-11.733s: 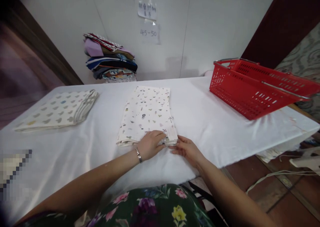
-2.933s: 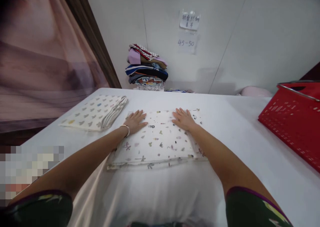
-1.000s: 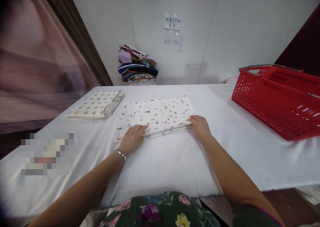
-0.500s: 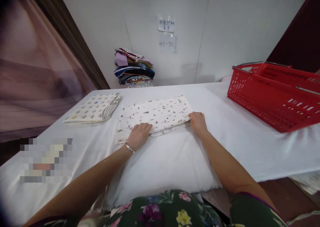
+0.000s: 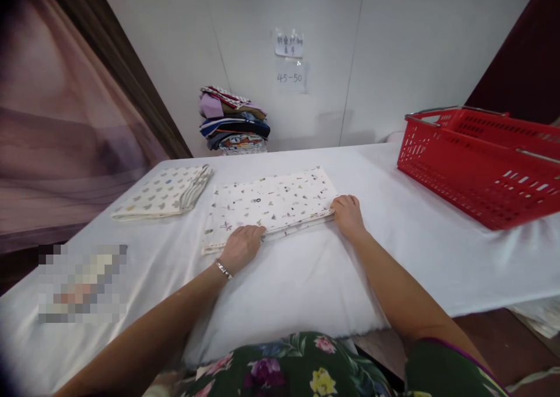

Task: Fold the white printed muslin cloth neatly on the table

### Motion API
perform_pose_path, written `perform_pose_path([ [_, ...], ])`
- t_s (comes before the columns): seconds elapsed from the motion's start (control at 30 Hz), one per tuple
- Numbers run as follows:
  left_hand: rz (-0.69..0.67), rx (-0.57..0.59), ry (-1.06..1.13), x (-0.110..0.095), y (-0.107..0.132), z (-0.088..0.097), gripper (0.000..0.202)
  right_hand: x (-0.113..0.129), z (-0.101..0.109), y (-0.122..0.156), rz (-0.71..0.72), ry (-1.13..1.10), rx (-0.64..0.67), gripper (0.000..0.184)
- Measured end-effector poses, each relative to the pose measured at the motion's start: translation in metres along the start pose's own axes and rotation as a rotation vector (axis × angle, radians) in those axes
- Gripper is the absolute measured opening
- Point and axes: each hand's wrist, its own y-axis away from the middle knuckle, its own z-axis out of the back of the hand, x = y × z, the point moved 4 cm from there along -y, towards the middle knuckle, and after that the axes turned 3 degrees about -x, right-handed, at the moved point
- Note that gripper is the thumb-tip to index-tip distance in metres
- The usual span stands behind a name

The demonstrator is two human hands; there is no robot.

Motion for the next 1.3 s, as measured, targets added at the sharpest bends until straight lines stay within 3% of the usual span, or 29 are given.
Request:
perform_pose_path([
  [0.23, 0.02, -0.055, 0.001, 0.001, 0.002, 0.002, 0.028, 0.0, -0.007, 0.004, -0.024, 0.073, 0.098, 0.03],
  [0.57, -0.025, -0.037, -0.024, -0.012, -0.025, 0.008, 0.029, 0.035, -0.005, 0.001, 0.189, 0.041, 0.104, 0.037],
  [0.87, -0.136, -0.072, -0.058, -0.018, -0.035, -0.002, 0.022, 0.03, -0.005, 0.0, 0.185, 0.045, 0.132, 0.026],
  [1.17, -0.148, -0.09, -0.003, -0.027, -0.021, -0.004, 0.022, 0.028, -0.011, 0.0, 0.18, 0.015, 0.192, 0.03],
  [1.3, -0.111, -0.069, 0.027, -0.028, -0.02, -0.004, 0.02, 0.016, -0.01, 0.003, 0.115, 0.045, 0.181, 0.033],
])
